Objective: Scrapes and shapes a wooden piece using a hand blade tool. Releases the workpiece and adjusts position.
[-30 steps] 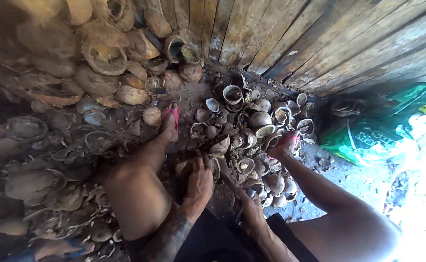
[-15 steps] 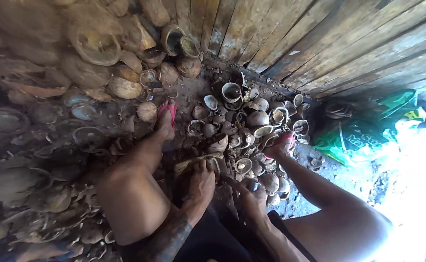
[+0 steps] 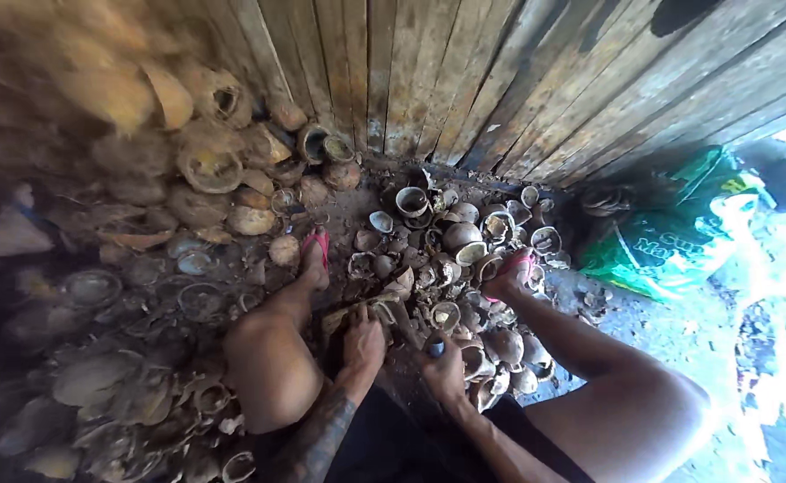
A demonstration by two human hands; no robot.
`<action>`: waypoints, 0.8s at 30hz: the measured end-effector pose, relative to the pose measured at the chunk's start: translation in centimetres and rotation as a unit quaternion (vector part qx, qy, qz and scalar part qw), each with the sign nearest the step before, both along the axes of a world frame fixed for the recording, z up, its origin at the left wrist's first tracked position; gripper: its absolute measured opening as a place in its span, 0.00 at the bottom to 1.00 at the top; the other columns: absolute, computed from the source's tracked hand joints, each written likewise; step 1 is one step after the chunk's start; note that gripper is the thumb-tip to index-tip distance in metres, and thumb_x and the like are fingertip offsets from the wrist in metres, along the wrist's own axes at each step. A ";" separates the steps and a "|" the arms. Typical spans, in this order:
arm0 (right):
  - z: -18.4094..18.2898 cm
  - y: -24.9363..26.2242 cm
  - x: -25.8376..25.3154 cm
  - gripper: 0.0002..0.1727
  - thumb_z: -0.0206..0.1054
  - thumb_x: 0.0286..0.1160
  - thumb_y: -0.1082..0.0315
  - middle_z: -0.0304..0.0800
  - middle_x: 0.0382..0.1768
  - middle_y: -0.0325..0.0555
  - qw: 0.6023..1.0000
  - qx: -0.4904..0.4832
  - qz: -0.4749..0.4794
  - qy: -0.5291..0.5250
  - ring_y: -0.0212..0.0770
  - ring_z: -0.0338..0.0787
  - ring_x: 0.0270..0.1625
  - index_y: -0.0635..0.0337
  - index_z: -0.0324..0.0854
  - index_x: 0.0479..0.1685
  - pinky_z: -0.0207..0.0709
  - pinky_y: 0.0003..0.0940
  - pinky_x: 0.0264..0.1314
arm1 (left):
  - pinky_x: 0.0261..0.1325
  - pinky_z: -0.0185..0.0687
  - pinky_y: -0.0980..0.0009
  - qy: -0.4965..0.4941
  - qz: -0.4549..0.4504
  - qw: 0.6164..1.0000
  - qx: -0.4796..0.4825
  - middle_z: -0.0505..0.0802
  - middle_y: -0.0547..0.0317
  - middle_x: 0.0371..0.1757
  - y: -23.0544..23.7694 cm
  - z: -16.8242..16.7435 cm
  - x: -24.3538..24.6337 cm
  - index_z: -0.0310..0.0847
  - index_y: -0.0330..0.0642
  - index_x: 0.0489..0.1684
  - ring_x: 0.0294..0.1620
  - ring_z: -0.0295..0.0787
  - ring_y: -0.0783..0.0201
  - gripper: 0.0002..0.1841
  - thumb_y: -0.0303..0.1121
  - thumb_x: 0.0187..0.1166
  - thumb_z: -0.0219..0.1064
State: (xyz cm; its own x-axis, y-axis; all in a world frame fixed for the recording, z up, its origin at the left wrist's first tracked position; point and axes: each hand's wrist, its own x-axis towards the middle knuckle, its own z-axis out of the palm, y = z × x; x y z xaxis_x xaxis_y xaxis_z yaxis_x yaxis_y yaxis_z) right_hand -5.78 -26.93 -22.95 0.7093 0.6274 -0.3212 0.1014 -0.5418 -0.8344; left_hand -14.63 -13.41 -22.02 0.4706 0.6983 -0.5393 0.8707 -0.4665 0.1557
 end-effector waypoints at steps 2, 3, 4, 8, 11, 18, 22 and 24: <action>-0.4 -0.3 -1.3 0.13 0.82 0.52 0.70 0.78 0.18 0.35 0.994 0.051 -0.093 0.037 0.29 0.77 0.20 0.60 0.80 0.28 0.75 0.29 0.27 | 0.78 0.75 0.51 0.003 -0.002 1.000 0.003 0.70 0.34 0.85 -0.3 -0.1 0.1 0.70 0.28 0.80 0.83 0.70 0.38 0.25 0.24 0.82 0.58; -0.3 -0.2 -1.9 0.13 0.82 0.51 0.73 0.79 0.19 0.36 0.989 0.071 -0.117 0.056 0.28 0.78 0.20 0.61 0.80 0.30 0.76 0.27 0.26 | 0.78 0.75 0.50 0.001 -0.004 1.000 0.008 0.71 0.34 0.84 -0.3 -0.1 0.2 0.69 0.28 0.81 0.83 0.70 0.38 0.26 0.24 0.81 0.58; 0.2 -0.2 -2.6 0.14 0.81 0.52 0.75 0.81 0.21 0.37 0.986 0.080 -0.126 0.073 0.28 0.79 0.21 0.63 0.80 0.33 0.77 0.26 0.27 | 0.78 0.75 0.50 0.002 -0.006 1.000 0.008 0.71 0.34 0.84 -0.4 -0.2 0.2 0.69 0.29 0.81 0.83 0.70 0.38 0.26 0.23 0.81 0.58; 2.3 0.4 -4.8 0.15 0.77 0.56 0.75 0.83 0.26 0.40 0.982 0.080 -0.130 0.110 0.30 0.83 0.27 0.64 0.79 0.42 0.80 0.27 0.33 | 0.79 0.71 0.47 0.006 -0.024 1.000 0.015 0.73 0.31 0.82 -1.0 -1.1 0.5 0.67 0.26 0.82 0.82 0.70 0.35 0.26 0.24 0.82 0.56; 2.9 1.0 -4.4 0.13 0.76 0.61 0.74 0.81 0.24 0.41 0.972 0.088 -0.154 0.153 0.32 0.81 0.22 0.63 0.78 0.42 0.78 0.28 0.26 | 0.74 0.77 0.48 0.028 -0.059 0.997 0.042 0.75 0.30 0.78 -1.4 -1.9 0.8 0.72 0.24 0.76 0.78 0.74 0.34 0.24 0.24 0.80 0.59; 1.3 0.4 -1.2 0.13 0.77 0.57 0.73 0.82 0.24 0.38 0.985 0.092 -0.058 0.136 0.31 0.81 0.21 0.61 0.79 0.39 0.78 0.27 0.24 | 0.83 0.68 0.49 0.014 -0.034 0.996 -0.083 0.66 0.30 0.85 0.8 0.3 -0.3 0.59 0.26 0.86 0.86 0.62 0.34 0.52 0.53 0.64 0.77; 0.2 -0.1 0.6 0.13 0.79 0.54 0.73 0.83 0.23 0.36 0.989 0.092 -0.025 0.113 0.29 0.80 0.20 0.59 0.80 0.36 0.77 0.26 0.22 | 0.85 0.64 0.48 0.018 -0.021 0.996 -0.085 0.65 0.29 0.85 0.9 0.4 -0.3 0.57 0.27 0.87 0.88 0.58 0.34 0.53 0.51 0.65 0.81; 0.7 0.2 0.3 0.13 0.78 0.55 0.73 0.83 0.24 0.37 0.991 0.078 -0.023 0.111 0.30 0.80 0.20 0.60 0.79 0.37 0.77 0.26 0.22 | 0.85 0.62 0.47 0.015 -0.019 0.997 -0.077 0.66 0.28 0.85 0.7 0.3 -0.2 0.60 0.26 0.86 0.88 0.58 0.33 0.51 0.49 0.65 0.81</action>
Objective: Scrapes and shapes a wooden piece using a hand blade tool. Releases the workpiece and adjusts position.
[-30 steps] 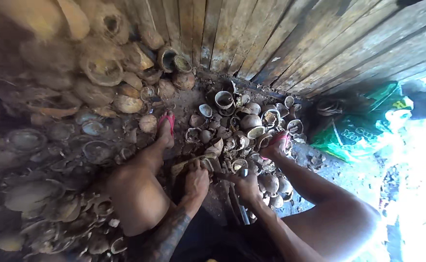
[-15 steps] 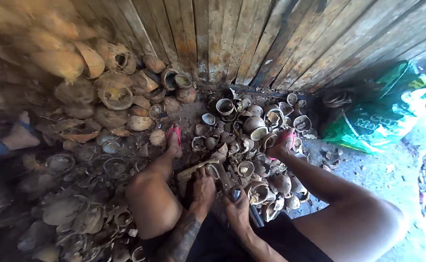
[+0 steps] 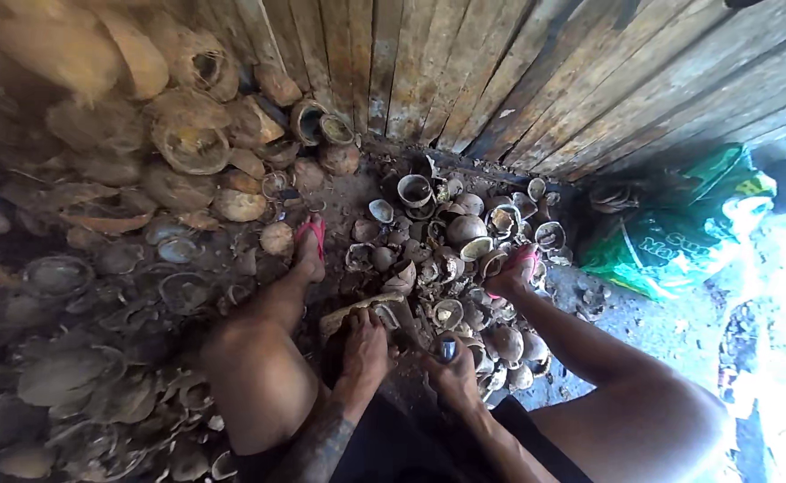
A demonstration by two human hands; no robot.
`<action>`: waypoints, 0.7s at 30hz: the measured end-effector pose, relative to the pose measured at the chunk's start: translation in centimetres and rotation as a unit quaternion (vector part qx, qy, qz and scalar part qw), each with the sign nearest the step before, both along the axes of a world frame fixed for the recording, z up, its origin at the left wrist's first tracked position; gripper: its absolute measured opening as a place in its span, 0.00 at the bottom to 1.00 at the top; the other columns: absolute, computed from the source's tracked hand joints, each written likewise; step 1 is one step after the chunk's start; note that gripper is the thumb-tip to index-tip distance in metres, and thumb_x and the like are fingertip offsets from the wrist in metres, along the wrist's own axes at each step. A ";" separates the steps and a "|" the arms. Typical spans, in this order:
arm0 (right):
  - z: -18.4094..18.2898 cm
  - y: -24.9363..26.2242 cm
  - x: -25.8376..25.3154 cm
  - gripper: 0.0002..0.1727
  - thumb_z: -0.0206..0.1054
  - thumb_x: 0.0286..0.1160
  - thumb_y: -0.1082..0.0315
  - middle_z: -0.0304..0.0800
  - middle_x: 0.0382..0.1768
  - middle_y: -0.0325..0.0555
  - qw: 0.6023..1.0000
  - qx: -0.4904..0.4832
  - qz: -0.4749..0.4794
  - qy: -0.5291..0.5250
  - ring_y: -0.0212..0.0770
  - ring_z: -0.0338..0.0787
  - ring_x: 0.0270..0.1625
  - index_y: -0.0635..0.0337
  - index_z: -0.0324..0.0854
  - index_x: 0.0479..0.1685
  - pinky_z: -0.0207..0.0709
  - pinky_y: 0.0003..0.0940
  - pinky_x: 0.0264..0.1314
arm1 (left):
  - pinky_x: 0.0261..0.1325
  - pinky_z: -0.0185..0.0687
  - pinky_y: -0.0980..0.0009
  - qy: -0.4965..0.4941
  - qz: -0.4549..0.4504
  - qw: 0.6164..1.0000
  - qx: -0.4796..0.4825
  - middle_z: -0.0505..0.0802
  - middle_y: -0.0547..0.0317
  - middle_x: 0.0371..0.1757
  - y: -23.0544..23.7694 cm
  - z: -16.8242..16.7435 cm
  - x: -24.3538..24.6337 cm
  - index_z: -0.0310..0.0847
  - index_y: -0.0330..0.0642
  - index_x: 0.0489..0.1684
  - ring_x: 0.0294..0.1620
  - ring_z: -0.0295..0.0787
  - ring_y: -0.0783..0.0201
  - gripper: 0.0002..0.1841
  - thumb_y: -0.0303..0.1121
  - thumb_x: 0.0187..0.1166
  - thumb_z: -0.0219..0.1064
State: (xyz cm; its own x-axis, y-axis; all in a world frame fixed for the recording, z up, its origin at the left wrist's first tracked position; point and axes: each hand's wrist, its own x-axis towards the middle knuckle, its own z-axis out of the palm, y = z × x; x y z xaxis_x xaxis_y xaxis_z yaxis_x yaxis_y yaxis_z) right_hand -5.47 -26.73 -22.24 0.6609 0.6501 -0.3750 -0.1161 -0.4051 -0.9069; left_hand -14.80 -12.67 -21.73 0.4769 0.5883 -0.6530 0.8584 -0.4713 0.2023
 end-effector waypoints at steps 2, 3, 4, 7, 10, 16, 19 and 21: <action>0.9 0.2 -1.2 0.13 0.78 0.57 0.72 0.83 0.24 0.39 1.000 -0.013 -0.017 0.005 0.31 0.80 0.19 0.62 0.80 0.40 0.78 0.27 0.21 | 0.85 0.64 0.48 -0.004 -0.004 1.000 0.009 0.67 0.27 0.84 -0.3 -0.1 -0.1 0.61 0.25 0.85 0.87 0.60 0.32 0.49 0.48 0.67 0.80; 1.4 0.3 -2.0 0.13 0.77 0.59 0.73 0.84 0.25 0.41 0.999 -0.015 -0.037 0.013 0.32 0.81 0.19 0.63 0.80 0.41 0.78 0.28 0.21 | 0.85 0.64 0.48 -0.008 -0.004 1.000 0.017 0.68 0.27 0.83 -0.5 -0.2 -0.2 0.61 0.24 0.84 0.87 0.60 0.32 0.49 0.48 0.67 0.80; 1.8 0.4 -2.7 0.13 0.77 0.60 0.74 0.84 0.25 0.42 0.998 -0.014 -0.059 0.022 0.34 0.81 0.19 0.64 0.79 0.42 0.78 0.29 0.20 | 0.84 0.64 0.47 -0.014 -0.003 1.000 0.024 0.68 0.27 0.83 -0.7 -0.3 -0.3 0.62 0.24 0.84 0.86 0.61 0.32 0.48 0.47 0.68 0.80; 2.4 0.7 -4.1 0.13 0.77 0.61 0.76 0.83 0.25 0.44 0.993 -0.006 -0.115 0.036 0.34 0.79 0.17 0.65 0.79 0.42 0.76 0.28 0.17 | 0.85 0.63 0.46 -0.011 0.000 1.000 0.023 0.67 0.27 0.84 -0.8 -0.1 -0.4 0.61 0.24 0.84 0.87 0.60 0.32 0.47 0.45 0.69 0.79; 2.2 1.0 -4.4 0.14 0.77 0.62 0.77 0.82 0.24 0.45 0.986 -0.004 -0.156 0.054 0.34 0.76 0.15 0.65 0.77 0.42 0.75 0.29 0.15 | 0.86 0.61 0.45 -0.002 -0.003 1.000 0.016 0.66 0.29 0.85 -0.9 0.0 -0.2 0.61 0.26 0.85 0.87 0.59 0.32 0.46 0.46 0.71 0.77; 6.9 3.9 -4.6 0.13 0.73 0.63 0.86 0.78 0.25 0.46 0.985 -0.081 -0.148 0.030 0.31 0.75 0.19 0.73 0.76 0.45 0.75 0.25 0.22 | 0.86 0.60 0.44 -0.001 -0.010 1.000 0.000 0.66 0.28 0.86 -0.4 0.3 -0.3 0.64 0.26 0.83 0.88 0.59 0.32 0.42 0.44 0.74 0.75; 6.6 4.2 -4.2 0.12 0.75 0.55 0.88 0.79 0.21 0.42 0.985 -0.087 -0.151 -0.007 0.29 0.76 0.19 0.72 0.78 0.35 0.75 0.23 0.23 | 0.83 0.65 0.46 0.008 -0.013 1.000 0.011 0.68 0.30 0.84 -0.4 0.2 0.0 0.65 0.26 0.83 0.86 0.62 0.33 0.41 0.44 0.73 0.75; 2.1 2.1 -3.0 0.13 0.79 0.50 0.83 0.81 0.19 0.41 0.987 -0.038 -0.154 -0.014 0.31 0.77 0.16 0.67 0.80 0.31 0.75 0.26 0.18 | 0.82 0.66 0.44 0.005 -0.008 1.000 0.017 0.68 0.29 0.84 -0.5 0.2 0.2 0.66 0.26 0.82 0.85 0.62 0.32 0.41 0.44 0.73 0.75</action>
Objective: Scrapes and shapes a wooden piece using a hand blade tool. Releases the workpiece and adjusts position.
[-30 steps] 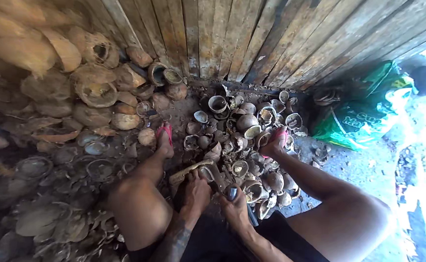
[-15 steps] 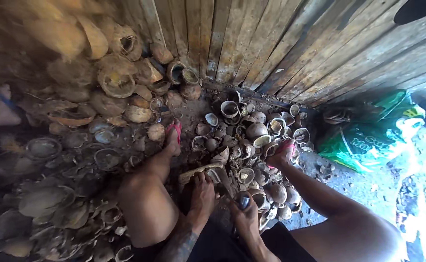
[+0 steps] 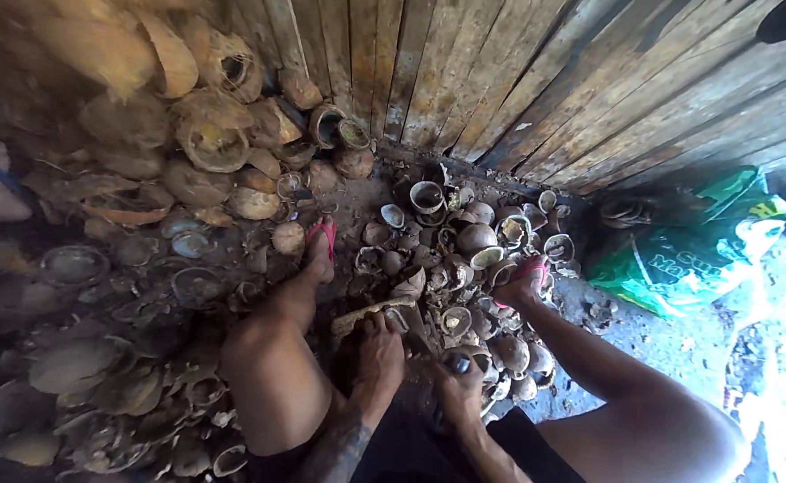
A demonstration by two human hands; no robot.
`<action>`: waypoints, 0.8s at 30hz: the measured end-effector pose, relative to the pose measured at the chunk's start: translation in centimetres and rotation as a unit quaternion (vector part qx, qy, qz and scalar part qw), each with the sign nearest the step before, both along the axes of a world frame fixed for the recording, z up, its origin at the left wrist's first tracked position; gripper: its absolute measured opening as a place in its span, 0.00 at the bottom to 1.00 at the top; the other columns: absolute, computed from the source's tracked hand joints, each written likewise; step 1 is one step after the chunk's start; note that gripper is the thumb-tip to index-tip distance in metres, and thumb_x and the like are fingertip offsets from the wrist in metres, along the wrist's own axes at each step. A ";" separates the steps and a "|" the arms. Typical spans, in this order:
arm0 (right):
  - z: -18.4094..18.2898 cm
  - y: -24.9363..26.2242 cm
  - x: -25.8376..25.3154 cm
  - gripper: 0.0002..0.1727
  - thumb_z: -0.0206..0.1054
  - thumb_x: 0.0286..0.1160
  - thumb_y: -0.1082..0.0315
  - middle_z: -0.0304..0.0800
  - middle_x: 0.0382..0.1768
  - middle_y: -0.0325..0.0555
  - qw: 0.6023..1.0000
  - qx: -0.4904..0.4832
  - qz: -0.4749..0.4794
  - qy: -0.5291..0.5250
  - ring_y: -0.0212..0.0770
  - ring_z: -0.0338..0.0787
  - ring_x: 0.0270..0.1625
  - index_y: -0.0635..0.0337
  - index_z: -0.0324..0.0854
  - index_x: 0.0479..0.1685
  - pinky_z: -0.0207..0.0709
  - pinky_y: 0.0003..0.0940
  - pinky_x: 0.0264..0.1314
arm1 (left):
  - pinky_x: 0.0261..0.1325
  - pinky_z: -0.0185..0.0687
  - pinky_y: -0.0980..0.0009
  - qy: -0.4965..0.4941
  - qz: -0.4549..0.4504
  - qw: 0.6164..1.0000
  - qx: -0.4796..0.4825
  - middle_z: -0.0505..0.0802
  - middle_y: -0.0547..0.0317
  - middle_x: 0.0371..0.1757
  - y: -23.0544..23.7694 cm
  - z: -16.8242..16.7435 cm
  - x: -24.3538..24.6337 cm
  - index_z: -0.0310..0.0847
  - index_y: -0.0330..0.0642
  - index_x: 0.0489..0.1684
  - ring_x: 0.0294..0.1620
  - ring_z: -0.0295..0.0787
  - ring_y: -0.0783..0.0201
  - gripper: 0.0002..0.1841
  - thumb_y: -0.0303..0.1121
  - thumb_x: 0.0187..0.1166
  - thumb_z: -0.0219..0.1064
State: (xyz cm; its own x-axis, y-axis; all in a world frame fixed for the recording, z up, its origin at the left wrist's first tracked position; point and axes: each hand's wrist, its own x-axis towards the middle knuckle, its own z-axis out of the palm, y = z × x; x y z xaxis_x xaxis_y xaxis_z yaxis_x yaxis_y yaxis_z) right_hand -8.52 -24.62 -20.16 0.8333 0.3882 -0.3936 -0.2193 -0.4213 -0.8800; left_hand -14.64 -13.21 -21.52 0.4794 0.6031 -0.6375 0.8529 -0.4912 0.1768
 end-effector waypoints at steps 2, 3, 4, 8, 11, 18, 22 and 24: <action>-3.5 -1.5 1.4 0.13 0.82 0.48 0.77 0.81 0.16 0.40 1.000 0.023 -0.004 0.010 0.33 0.76 0.14 0.62 0.81 0.26 0.73 0.30 0.15 | 0.80 0.68 0.45 0.010 0.004 1.000 0.004 0.66 0.30 0.85 -0.2 0.2 0.4 0.67 0.26 0.81 0.85 0.62 0.32 0.41 0.44 0.71 0.76; -4.3 -1.8 1.9 0.13 0.83 0.47 0.75 0.81 0.16 0.39 1.000 0.025 0.000 0.008 0.33 0.76 0.14 0.60 0.81 0.24 0.73 0.30 0.16 | 0.79 0.70 0.46 0.015 0.004 1.000 0.009 0.65 0.29 0.85 -0.2 0.3 0.5 0.69 0.26 0.80 0.85 0.61 0.32 0.41 0.44 0.69 0.77; -4.8 -1.9 2.4 0.13 0.84 0.46 0.75 0.80 0.15 0.38 1.000 0.028 0.003 0.004 0.32 0.76 0.14 0.59 0.80 0.23 0.73 0.29 0.17 | 0.79 0.70 0.47 0.018 0.004 1.000 0.013 0.64 0.29 0.86 -0.3 0.2 0.6 0.70 0.26 0.79 0.86 0.61 0.32 0.41 0.44 0.68 0.78; -7.2 -2.8 4.8 0.14 0.83 0.49 0.71 0.79 0.15 0.36 0.996 0.063 0.067 0.024 0.30 0.75 0.14 0.58 0.79 0.24 0.73 0.28 0.17 | 0.79 0.70 0.47 0.036 0.002 0.999 0.024 0.63 0.30 0.86 -0.6 0.1 0.9 0.73 0.26 0.76 0.85 0.61 0.31 0.42 0.44 0.63 0.80; -8.2 -2.9 5.0 0.14 0.83 0.50 0.70 0.81 0.18 0.36 0.991 0.101 0.077 0.029 0.30 0.78 0.18 0.58 0.79 0.26 0.76 0.28 0.21 | 0.81 0.68 0.48 0.035 0.001 0.999 0.010 0.62 0.32 0.88 -0.2 0.5 0.7 0.69 0.27 0.80 0.87 0.59 0.34 0.49 0.50 0.59 0.81; -4.5 -1.7 -0.1 0.12 0.81 0.51 0.79 0.81 0.19 0.38 0.993 0.113 -0.018 0.040 0.30 0.78 0.19 0.62 0.80 0.26 0.75 0.26 0.22 | 0.83 0.67 0.48 0.030 -0.032 0.999 0.014 0.63 0.33 0.88 0.3 -0.3 0.0 0.55 0.28 0.89 0.87 0.60 0.35 0.61 0.57 0.56 0.82; -7.6 -2.9 5.6 0.15 0.83 0.50 0.69 0.80 0.19 0.35 0.993 0.072 0.079 0.052 0.30 0.78 0.19 0.58 0.79 0.28 0.77 0.29 0.24 | 0.82 0.67 0.48 0.047 -0.031 0.998 0.030 0.63 0.31 0.87 -0.2 -0.2 0.8 0.69 0.27 0.80 0.86 0.60 0.34 0.54 0.58 0.54 0.82; -8.7 -2.4 8.2 0.17 0.85 0.49 0.67 0.80 0.19 0.36 0.989 0.066 0.122 0.059 0.31 0.77 0.17 0.59 0.79 0.28 0.75 0.30 0.21 | 0.83 0.65 0.47 0.054 -0.045 0.997 0.033 0.63 0.31 0.87 -0.2 0.1 1.4 0.76 0.27 0.73 0.86 0.60 0.34 0.49 0.59 0.56 0.81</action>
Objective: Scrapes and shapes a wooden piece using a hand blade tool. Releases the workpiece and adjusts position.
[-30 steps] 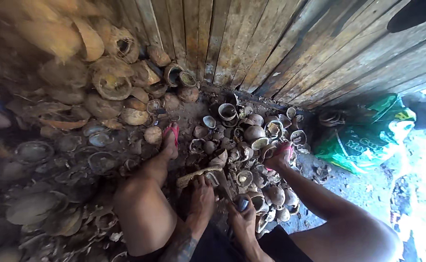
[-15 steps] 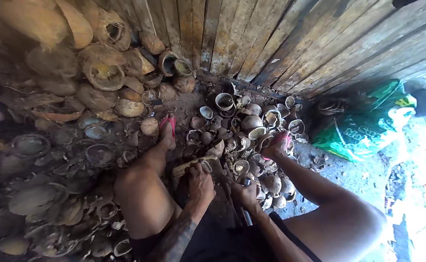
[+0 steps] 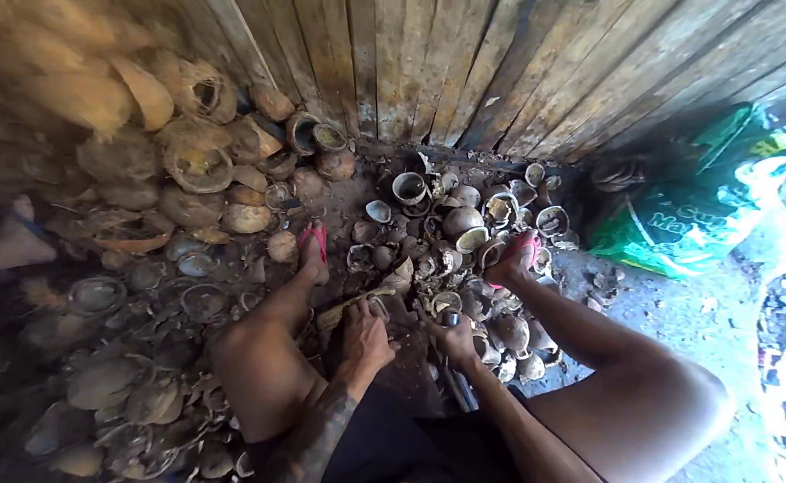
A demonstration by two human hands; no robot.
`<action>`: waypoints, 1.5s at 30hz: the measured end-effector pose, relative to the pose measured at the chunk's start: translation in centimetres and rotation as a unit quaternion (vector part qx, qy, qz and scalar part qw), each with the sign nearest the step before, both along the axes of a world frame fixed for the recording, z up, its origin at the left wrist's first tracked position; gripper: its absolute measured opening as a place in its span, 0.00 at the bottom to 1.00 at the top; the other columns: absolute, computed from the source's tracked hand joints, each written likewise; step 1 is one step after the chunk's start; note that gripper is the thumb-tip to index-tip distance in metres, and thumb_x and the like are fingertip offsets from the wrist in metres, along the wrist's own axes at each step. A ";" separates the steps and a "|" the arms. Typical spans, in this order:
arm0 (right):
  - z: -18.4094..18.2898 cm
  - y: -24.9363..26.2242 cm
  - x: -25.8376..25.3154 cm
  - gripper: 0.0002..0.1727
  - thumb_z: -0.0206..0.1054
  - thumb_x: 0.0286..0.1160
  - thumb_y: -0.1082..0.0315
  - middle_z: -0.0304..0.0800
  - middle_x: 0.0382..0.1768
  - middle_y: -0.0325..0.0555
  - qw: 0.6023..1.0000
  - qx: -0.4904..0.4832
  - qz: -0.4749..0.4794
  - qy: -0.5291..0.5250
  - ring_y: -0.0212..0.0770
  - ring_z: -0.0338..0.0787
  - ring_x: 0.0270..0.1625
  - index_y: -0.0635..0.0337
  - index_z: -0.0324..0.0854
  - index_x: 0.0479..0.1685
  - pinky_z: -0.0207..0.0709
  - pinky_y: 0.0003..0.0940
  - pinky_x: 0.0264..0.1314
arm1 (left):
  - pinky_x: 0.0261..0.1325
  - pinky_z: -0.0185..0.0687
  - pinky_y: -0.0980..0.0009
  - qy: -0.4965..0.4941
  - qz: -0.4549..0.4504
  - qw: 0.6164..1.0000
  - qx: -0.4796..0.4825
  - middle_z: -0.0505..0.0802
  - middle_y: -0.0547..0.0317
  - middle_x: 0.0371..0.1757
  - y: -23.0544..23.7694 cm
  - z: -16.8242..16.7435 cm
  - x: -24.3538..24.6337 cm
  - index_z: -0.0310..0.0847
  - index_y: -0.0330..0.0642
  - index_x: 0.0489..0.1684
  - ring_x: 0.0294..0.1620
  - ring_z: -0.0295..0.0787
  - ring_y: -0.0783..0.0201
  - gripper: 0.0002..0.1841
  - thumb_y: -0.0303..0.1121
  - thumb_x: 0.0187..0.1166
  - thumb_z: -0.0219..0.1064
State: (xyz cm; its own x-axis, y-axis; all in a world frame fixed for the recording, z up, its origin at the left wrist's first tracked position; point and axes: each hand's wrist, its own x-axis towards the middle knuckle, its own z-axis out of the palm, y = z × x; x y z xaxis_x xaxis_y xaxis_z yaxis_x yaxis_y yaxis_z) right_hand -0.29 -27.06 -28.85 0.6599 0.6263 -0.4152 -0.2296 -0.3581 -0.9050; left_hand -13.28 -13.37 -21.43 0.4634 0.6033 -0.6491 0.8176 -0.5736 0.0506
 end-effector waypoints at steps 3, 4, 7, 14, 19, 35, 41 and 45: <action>2.2 0.5 -1.0 0.17 0.83 0.51 0.67 0.83 0.25 0.37 0.996 -0.007 0.057 -0.061 0.30 0.82 0.26 0.62 0.82 0.35 0.81 0.30 0.32 | 0.83 0.66 0.48 0.016 0.003 1.000 -0.008 0.59 0.32 0.90 -0.2 -0.1 -0.4 0.73 0.27 0.76 0.88 0.57 0.33 0.50 0.55 0.54 0.84; 3.0 0.4 -2.0 0.17 0.83 0.52 0.68 0.84 0.26 0.39 0.996 -0.008 0.054 -0.067 0.31 0.83 0.27 0.62 0.82 0.37 0.82 0.31 0.34 | 0.83 0.66 0.49 0.012 0.002 1.000 -0.007 0.59 0.32 0.90 -0.2 -0.2 -0.7 0.70 0.27 0.79 0.88 0.57 0.33 0.53 0.54 0.53 0.85; 4.2 0.3 -5.6 0.14 0.82 0.52 0.73 0.83 0.23 0.38 0.998 0.005 -0.035 -0.044 0.29 0.81 0.24 0.62 0.81 0.33 0.79 0.27 0.30 | 0.85 0.65 0.49 -0.005 -0.019 1.000 -0.004 0.60 0.34 0.90 0.0 -0.6 -1.3 0.56 0.30 0.89 0.89 0.56 0.34 0.61 0.54 0.53 0.86; 1.8 0.0 -2.7 0.15 0.83 0.50 0.70 0.80 0.19 0.36 1.000 -0.007 -0.027 0.010 0.31 0.78 0.19 0.60 0.79 0.29 0.77 0.30 0.22 | 0.85 0.62 0.47 0.007 -0.033 0.999 -0.001 0.64 0.33 0.87 0.2 -0.9 -1.0 0.58 0.30 0.88 0.87 0.58 0.35 0.61 0.52 0.49 0.85; 3.4 0.8 -0.4 0.18 0.82 0.53 0.64 0.84 0.27 0.40 0.986 -0.040 0.137 -0.085 0.33 0.83 0.28 0.62 0.83 0.39 0.82 0.34 0.36 | 0.84 0.64 0.48 0.010 -0.028 1.000 -0.009 0.62 0.34 0.88 0.2 -0.7 -0.7 0.60 0.29 0.87 0.88 0.58 0.35 0.60 0.51 0.49 0.86; 4.0 1.0 -5.6 0.14 0.81 0.50 0.78 0.78 0.16 0.41 0.990 -0.028 -0.136 0.037 0.34 0.74 0.13 0.62 0.77 0.27 0.71 0.31 0.13 | 0.85 0.62 0.48 -0.040 -0.076 0.995 -0.052 0.66 0.36 0.86 2.2 -1.0 -1.5 0.58 0.32 0.88 0.87 0.58 0.36 0.62 0.49 0.45 0.87; 4.6 2.0 -0.2 0.18 0.83 0.48 0.67 0.82 0.25 0.38 0.991 -0.068 0.086 -0.071 0.33 0.81 0.26 0.61 0.81 0.37 0.79 0.35 0.31 | 0.87 0.60 0.47 -0.021 -0.080 0.995 -0.058 0.61 0.34 0.89 1.9 -0.9 -1.0 0.58 0.30 0.87 0.90 0.54 0.35 0.60 0.49 0.48 0.87; 3.9 0.1 -2.3 0.17 0.82 0.51 0.66 0.85 0.28 0.41 0.985 -0.031 0.102 -0.136 0.34 0.85 0.30 0.62 0.83 0.38 0.82 0.34 0.37 | 0.87 0.61 0.48 -0.025 -0.080 0.996 -0.039 0.62 0.35 0.89 1.6 -0.8 -1.1 0.60 0.30 0.87 0.90 0.55 0.36 0.59 0.47 0.48 0.87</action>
State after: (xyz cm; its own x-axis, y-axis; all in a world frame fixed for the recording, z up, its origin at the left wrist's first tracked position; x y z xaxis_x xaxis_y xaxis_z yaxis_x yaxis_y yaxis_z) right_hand -2.57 -26.93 -24.98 0.6148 0.7366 -0.2818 0.1019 -0.4286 -0.8977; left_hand -14.39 -11.78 -22.24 0.5826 0.4669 -0.6653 0.7108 -0.6897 0.1384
